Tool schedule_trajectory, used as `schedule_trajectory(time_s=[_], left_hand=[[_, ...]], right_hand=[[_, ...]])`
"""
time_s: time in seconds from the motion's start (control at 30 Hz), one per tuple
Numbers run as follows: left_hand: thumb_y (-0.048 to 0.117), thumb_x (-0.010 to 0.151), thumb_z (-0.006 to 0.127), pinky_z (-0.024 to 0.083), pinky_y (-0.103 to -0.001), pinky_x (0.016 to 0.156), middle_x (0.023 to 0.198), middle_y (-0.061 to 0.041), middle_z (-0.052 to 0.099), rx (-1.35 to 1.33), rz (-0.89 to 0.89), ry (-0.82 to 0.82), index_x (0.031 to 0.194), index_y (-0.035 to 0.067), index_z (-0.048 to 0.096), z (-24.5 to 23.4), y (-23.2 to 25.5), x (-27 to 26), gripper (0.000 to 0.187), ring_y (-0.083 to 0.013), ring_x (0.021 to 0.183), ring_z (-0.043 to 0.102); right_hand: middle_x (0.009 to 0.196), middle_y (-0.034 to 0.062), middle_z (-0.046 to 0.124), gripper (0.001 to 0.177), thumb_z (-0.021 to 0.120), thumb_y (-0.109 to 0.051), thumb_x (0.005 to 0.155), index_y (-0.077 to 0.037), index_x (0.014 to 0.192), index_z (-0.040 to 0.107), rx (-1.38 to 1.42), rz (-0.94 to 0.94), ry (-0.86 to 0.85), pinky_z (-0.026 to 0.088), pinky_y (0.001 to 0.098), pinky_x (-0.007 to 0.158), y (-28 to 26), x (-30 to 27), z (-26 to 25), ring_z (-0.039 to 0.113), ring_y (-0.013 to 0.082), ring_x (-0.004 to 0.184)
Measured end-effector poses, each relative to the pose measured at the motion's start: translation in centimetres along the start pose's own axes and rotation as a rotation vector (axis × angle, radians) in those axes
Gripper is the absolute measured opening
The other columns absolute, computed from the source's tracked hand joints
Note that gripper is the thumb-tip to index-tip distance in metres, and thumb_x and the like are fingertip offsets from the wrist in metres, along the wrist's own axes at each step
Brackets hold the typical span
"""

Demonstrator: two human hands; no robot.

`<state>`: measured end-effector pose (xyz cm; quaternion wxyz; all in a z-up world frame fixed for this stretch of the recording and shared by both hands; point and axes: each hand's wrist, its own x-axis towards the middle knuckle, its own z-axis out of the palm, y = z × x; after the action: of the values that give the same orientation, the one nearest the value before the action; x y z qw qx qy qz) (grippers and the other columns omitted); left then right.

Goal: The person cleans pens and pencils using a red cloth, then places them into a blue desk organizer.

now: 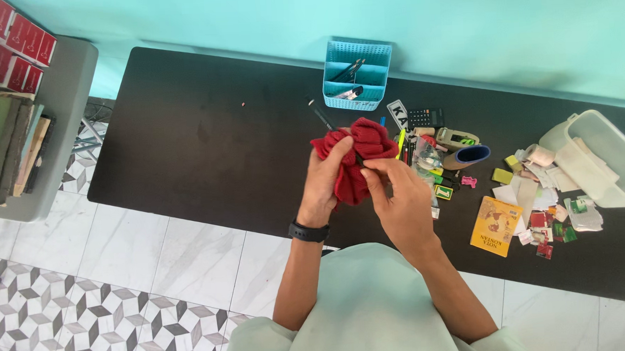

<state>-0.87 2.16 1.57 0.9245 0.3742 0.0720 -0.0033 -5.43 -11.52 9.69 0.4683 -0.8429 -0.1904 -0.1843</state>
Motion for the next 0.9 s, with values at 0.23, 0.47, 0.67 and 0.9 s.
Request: schedule_trajectory(time_s=[0.23, 0.47, 0.67, 0.9], left_hand=[[0.018, 0.100, 0.066, 0.060, -0.035, 0.081, 0.106, -0.015, 0.072, 0.067, -0.048, -0.007, 0.119, -0.003, 0.065, 0.0, -0.4, 0.1, 0.028, -0.0217, 0.093, 0.071], [0.022, 0.098, 0.067, 0.060, -0.032, 0.085, 0.107, -0.011, 0.071, 0.015, -0.028, -0.056, 0.117, -0.001, 0.065, -0.9, 0.6, 1.0, 0.030, -0.0178, 0.096, 0.070], [0.025, 0.099, 0.066, 0.060, -0.031, 0.081, 0.104, -0.008, 0.070, -0.019, 0.053, -0.099, 0.116, 0.002, 0.065, -1.3, 2.0, 1.5, 0.029, -0.0166, 0.093, 0.070], [0.034, 0.103, 0.063, 0.060, -0.029, 0.079, 0.102, -0.006, 0.069, -0.006, 0.071, -0.074, 0.112, 0.003, 0.066, -0.2, 0.9, 1.2, 0.033, -0.0126, 0.090, 0.068]], right_hand=[[0.081, 0.0074, 0.069, 0.021, 0.075, -0.008, 0.097, -0.002, 0.103, 0.055, -0.032, 0.098, -0.055, 0.053, 0.0282, 0.058, 1.1, 0.4, 0.5, 0.069, 0.0156, 0.067], [0.083, 0.0033, 0.067, 0.024, 0.073, -0.009, 0.096, -0.004, 0.103, 0.050, 0.345, 0.366, -0.159, 0.053, 0.0238, 0.060, 2.8, -0.9, -0.3, 0.066, 0.0097, 0.073], [0.084, 0.0018, 0.073, 0.024, 0.072, -0.012, 0.094, -0.005, 0.113, 0.059, 0.426, 0.455, -0.271, 0.054, 0.0216, 0.060, 2.6, -2.3, -1.9, 0.069, 0.0075, 0.073], [0.088, 0.0074, 0.068, 0.024, 0.078, -0.008, 0.091, -0.006, 0.114, 0.074, -0.106, 0.029, -0.050, 0.053, 0.0257, 0.060, -0.3, -3.0, -2.5, 0.068, 0.0113, 0.071]])
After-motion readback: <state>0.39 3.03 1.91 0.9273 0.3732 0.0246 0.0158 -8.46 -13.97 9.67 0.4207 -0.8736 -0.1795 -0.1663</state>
